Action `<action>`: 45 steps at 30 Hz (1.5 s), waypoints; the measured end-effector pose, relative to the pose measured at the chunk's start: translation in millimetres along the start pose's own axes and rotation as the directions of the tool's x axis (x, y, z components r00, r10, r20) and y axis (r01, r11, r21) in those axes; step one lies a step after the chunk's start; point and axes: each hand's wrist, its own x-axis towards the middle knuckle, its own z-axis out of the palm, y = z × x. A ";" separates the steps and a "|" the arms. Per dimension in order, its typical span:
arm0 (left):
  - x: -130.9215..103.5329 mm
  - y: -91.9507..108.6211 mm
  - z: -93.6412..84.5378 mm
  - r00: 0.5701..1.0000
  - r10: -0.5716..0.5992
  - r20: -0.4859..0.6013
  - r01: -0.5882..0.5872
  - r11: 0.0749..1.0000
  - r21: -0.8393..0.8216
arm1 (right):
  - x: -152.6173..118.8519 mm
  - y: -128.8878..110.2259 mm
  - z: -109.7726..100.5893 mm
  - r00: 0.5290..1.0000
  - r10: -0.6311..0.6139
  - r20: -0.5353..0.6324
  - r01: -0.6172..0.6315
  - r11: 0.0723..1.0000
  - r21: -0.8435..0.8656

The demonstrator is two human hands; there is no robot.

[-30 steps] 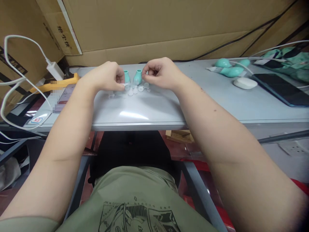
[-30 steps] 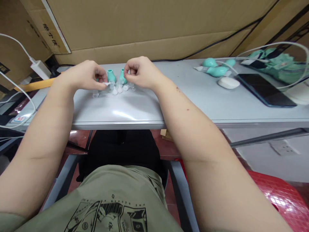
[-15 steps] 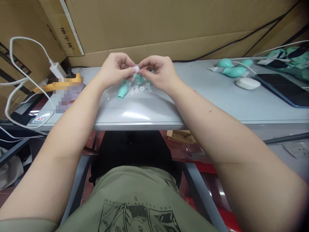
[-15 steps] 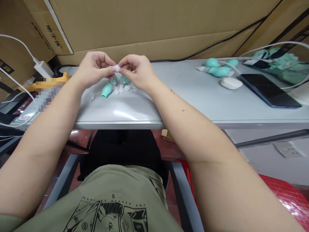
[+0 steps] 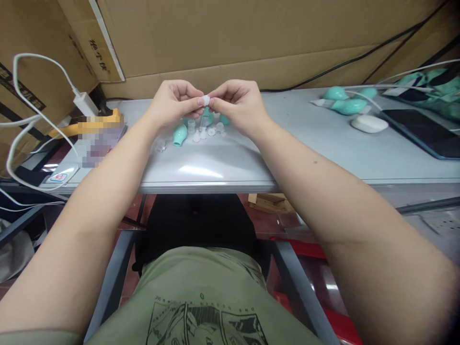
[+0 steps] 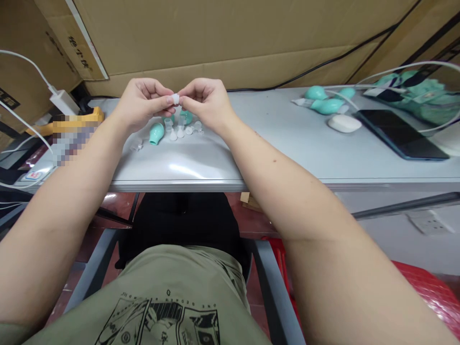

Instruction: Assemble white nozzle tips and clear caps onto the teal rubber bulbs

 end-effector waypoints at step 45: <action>-6.1 6.5 6.9 0.999 -0.048 0.009 0.049 0.989 -0.141 | 10.9 25.6 8.0 0.994 0.101 0.035 -0.107 0.923 0.370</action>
